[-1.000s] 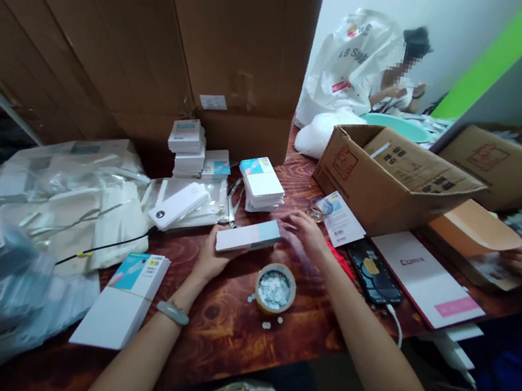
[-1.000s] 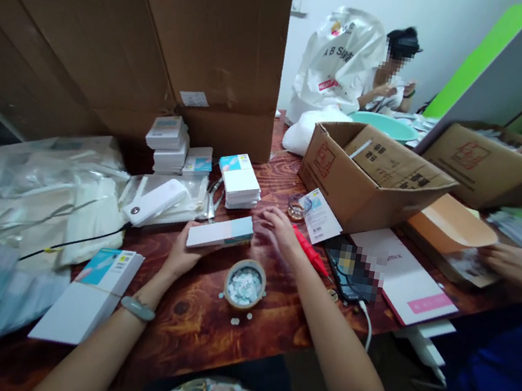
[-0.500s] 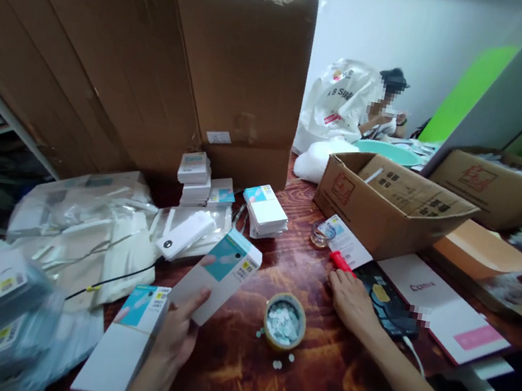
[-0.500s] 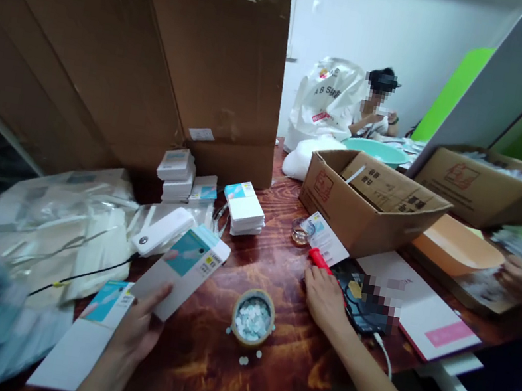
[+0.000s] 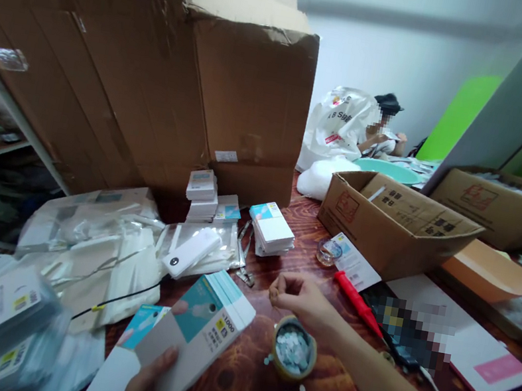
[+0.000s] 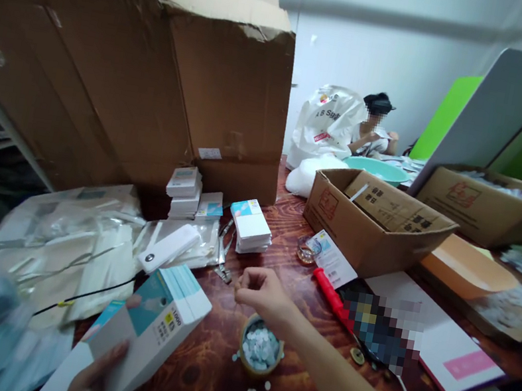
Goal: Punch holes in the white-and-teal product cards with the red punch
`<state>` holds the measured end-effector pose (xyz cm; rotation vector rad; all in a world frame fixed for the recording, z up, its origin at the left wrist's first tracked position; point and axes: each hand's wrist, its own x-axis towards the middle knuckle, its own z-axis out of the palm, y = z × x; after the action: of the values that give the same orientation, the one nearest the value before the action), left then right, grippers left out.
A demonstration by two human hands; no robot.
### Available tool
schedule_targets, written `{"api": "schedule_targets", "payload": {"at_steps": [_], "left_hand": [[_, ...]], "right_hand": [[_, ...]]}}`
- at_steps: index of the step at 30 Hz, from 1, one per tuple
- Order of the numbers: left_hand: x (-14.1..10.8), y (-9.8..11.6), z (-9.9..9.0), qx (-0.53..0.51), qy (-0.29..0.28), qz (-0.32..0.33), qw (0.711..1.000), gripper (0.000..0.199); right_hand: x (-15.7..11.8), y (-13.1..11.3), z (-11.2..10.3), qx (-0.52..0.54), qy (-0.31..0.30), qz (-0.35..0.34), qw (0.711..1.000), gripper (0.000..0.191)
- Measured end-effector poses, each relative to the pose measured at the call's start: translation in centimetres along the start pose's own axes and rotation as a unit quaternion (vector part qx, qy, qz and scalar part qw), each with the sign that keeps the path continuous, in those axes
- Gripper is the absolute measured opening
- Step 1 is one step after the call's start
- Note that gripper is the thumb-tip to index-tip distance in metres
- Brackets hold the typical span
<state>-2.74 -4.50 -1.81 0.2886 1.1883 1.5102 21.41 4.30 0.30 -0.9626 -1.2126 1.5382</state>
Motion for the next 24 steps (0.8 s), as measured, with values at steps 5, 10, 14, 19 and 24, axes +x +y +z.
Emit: {"api": "schedule_targets", "payload": {"at_steps": [5, 10, 14, 19, 24], "left_hand": [[-0.1, 0.7, -0.1, 0.016, 0.000, 0.013, 1.000, 0.091], [-0.7, 1.0, -0.6, 0.033, -0.037, 0.033, 0.998, 0.085], [-2.5, 0.3, -0.8, 0.021, -0.061, 0.023, 0.998, 0.069], [-4.0, -0.8, -2.1, -0.034, -0.068, 0.005, 0.997, 0.053], [-3.0, 0.5, -4.5, 0.078, -0.058, 0.073, 0.993, 0.055]], "right_hand": [[0.1, -1.2, 3.0, 0.091, -0.047, 0.105, 0.989, 0.027], [0.2, -1.1, 4.5, 0.127, -0.061, 0.164, 0.976, 0.032], [-0.2, 0.1, 4.6, 0.187, -0.095, 0.215, 0.954, 0.025], [-1.1, 1.3, 3.0, 0.203, -0.191, 0.267, 0.922, 0.028], [-0.8, -0.5, 3.2, -0.074, -0.201, 0.115, 0.970, 0.068]]}}
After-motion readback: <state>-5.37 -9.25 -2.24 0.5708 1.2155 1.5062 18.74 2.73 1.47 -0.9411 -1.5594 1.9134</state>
